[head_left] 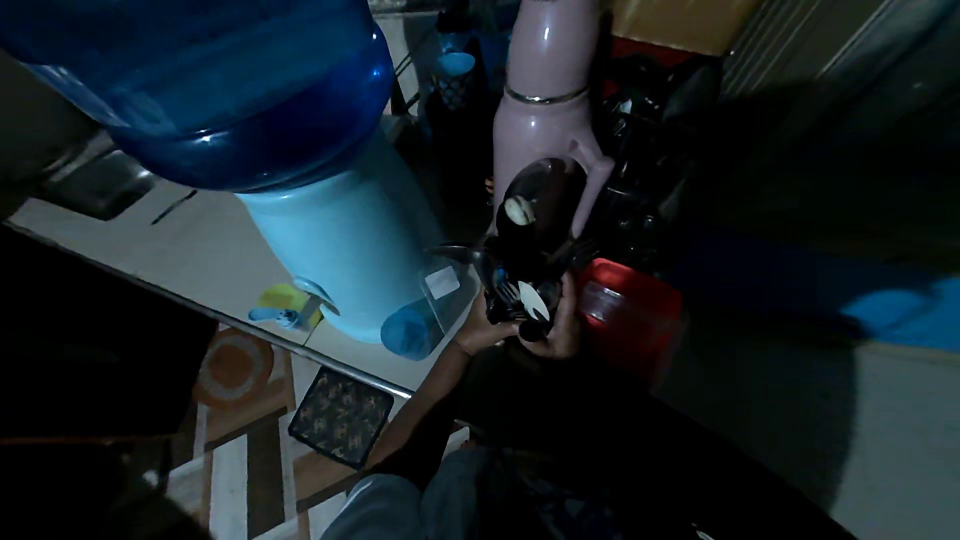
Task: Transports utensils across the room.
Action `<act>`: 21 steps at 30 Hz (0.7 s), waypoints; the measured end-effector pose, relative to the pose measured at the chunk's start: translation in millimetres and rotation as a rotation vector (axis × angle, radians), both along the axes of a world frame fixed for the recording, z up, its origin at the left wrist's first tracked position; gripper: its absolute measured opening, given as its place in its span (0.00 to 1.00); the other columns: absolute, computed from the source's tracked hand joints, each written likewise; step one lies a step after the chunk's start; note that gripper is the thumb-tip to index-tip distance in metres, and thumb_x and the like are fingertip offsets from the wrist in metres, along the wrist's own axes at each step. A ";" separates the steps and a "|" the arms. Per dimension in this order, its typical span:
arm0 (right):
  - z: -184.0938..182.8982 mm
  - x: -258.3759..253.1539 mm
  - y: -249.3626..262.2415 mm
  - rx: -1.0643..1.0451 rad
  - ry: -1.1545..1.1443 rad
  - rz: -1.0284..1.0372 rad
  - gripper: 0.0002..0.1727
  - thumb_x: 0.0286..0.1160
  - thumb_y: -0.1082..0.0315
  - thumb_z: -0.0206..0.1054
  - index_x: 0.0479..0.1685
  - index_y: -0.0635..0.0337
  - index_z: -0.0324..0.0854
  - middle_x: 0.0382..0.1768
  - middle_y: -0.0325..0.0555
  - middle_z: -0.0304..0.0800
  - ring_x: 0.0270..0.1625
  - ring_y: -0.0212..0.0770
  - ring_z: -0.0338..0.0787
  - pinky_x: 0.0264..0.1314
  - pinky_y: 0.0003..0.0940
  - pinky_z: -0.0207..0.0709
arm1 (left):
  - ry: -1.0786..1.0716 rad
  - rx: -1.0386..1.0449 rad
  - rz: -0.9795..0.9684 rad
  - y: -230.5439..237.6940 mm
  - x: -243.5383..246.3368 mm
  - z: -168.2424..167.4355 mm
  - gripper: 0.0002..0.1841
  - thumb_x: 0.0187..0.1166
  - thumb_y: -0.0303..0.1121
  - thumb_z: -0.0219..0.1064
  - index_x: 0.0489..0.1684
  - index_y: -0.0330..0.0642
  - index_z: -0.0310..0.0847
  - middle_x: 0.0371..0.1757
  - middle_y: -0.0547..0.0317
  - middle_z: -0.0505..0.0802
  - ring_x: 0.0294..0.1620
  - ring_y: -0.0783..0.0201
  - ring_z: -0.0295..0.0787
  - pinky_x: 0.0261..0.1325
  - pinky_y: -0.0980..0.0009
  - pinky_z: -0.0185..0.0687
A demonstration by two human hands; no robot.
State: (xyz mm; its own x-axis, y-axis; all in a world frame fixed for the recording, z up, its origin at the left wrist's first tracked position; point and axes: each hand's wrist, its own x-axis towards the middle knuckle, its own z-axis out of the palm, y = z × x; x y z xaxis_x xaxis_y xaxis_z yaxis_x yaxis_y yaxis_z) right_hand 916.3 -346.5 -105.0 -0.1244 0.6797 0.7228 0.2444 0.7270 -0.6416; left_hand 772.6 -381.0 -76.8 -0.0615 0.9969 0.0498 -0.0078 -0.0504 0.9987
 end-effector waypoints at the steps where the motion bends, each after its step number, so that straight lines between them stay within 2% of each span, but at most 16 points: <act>1: 2.9 0.9 -2.0 -0.029 -0.029 -0.023 0.59 0.55 0.54 0.80 0.83 0.85 0.52 0.65 0.77 0.81 0.65 0.51 0.88 0.69 0.41 0.81 | 0.009 -0.026 0.018 0.5 1.1 1.5 0.41 0.56 0.22 0.80 0.75 0.33 0.64 0.51 0.63 0.87 0.50 0.81 0.85 0.57 0.79 0.84; 3: 4.1 1.6 -3.4 0.009 -0.044 -0.087 0.57 0.54 0.54 0.79 0.83 0.82 0.56 0.74 0.82 0.71 0.75 0.62 0.79 0.77 0.48 0.74 | 0.055 -0.079 0.049 0.4 3.2 5.3 0.44 0.59 0.20 0.80 0.81 0.32 0.59 0.57 0.55 0.87 0.53 0.75 0.85 0.59 0.74 0.84; 4: 2.5 1.2 -2.4 0.066 -0.035 -0.120 0.54 0.57 0.54 0.78 0.83 0.79 0.59 0.76 0.81 0.69 0.78 0.62 0.76 0.79 0.47 0.72 | 0.076 -0.079 0.058 0.7 4.1 6.3 0.46 0.58 0.21 0.81 0.82 0.32 0.58 0.59 0.53 0.87 0.55 0.74 0.85 0.61 0.73 0.84; 7: -2.7 2.5 4.2 0.174 0.033 -0.132 0.49 0.65 0.54 0.77 0.85 0.71 0.60 0.79 0.74 0.70 0.80 0.55 0.76 0.81 0.42 0.72 | 0.074 -0.015 0.059 4.2 8.6 4.9 0.45 0.53 0.21 0.83 0.78 0.33 0.62 0.55 0.56 0.88 0.53 0.76 0.86 0.59 0.74 0.85; 9: -3.2 5.1 5.7 0.143 0.093 -0.040 0.50 0.63 0.59 0.79 0.86 0.71 0.58 0.74 0.71 0.75 0.74 0.48 0.82 0.76 0.40 0.77 | 0.074 -0.007 0.065 6.0 9.7 1.1 0.46 0.52 0.21 0.83 0.78 0.33 0.61 0.56 0.55 0.88 0.54 0.75 0.86 0.60 0.73 0.85; 11: 4.0 7.3 -0.5 0.046 0.122 0.037 0.50 0.57 0.65 0.81 0.83 0.73 0.58 0.69 0.69 0.79 0.68 0.43 0.86 0.70 0.37 0.82 | 0.084 -0.003 0.068 5.4 9.8 -1.2 0.49 0.53 0.21 0.83 0.81 0.33 0.59 0.59 0.54 0.87 0.56 0.75 0.85 0.61 0.74 0.84; 13: 25.2 13.2 -11.6 -0.125 0.021 0.043 0.51 0.52 0.68 0.81 0.81 0.76 0.59 0.67 0.71 0.80 0.65 0.49 0.87 0.67 0.42 0.83 | 0.061 -0.032 0.074 4.7 9.8 -0.7 0.51 0.53 0.19 0.83 0.84 0.32 0.55 0.62 0.52 0.86 0.58 0.74 0.85 0.63 0.73 0.83; 14: 40.5 17.1 -17.0 -0.236 -0.059 0.039 0.51 0.51 0.69 0.81 0.82 0.76 0.59 0.69 0.73 0.80 0.66 0.54 0.86 0.67 0.48 0.82 | 0.047 -0.059 0.077 3.7 9.6 -0.4 0.53 0.53 0.19 0.83 0.86 0.31 0.53 0.64 0.49 0.85 0.60 0.72 0.84 0.64 0.72 0.82; 16: 68.9 24.7 -22.0 -0.437 -0.205 0.063 0.53 0.55 0.69 0.82 0.86 0.73 0.55 0.74 0.73 0.75 0.70 0.61 0.83 0.70 0.55 0.79 | 0.044 -0.063 0.081 3.0 9.7 -1.5 0.52 0.54 0.21 0.82 0.85 0.31 0.53 0.62 0.50 0.85 0.58 0.73 0.84 0.63 0.72 0.83; 18: 90.3 31.9 -20.3 -0.587 -0.335 0.104 0.56 0.60 0.67 0.83 0.90 0.67 0.50 0.77 0.72 0.73 0.73 0.62 0.81 0.72 0.57 0.77 | 0.027 -0.024 0.078 3.6 9.9 -3.9 0.50 0.52 0.22 0.84 0.82 0.30 0.56 0.57 0.54 0.86 0.53 0.75 0.85 0.60 0.74 0.84; 21: 108.8 41.3 -16.5 -0.614 -0.444 0.136 0.53 0.66 0.65 0.80 0.92 0.66 0.50 0.78 0.71 0.72 0.75 0.62 0.80 0.74 0.58 0.76 | -0.004 0.058 0.046 7.0 9.3 -7.9 0.52 0.49 0.32 0.89 0.79 0.33 0.59 0.54 0.61 0.88 0.52 0.79 0.86 0.60 0.76 0.85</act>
State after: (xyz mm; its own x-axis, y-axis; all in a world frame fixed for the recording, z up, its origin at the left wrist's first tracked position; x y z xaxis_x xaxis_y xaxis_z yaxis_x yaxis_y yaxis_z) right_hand 957.6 -363.1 3.8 -0.4260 0.9008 0.0838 0.5073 0.3146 -0.8023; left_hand 781.9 -374.0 -84.7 -0.1074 0.9884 0.1072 -0.0083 -0.1087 0.9940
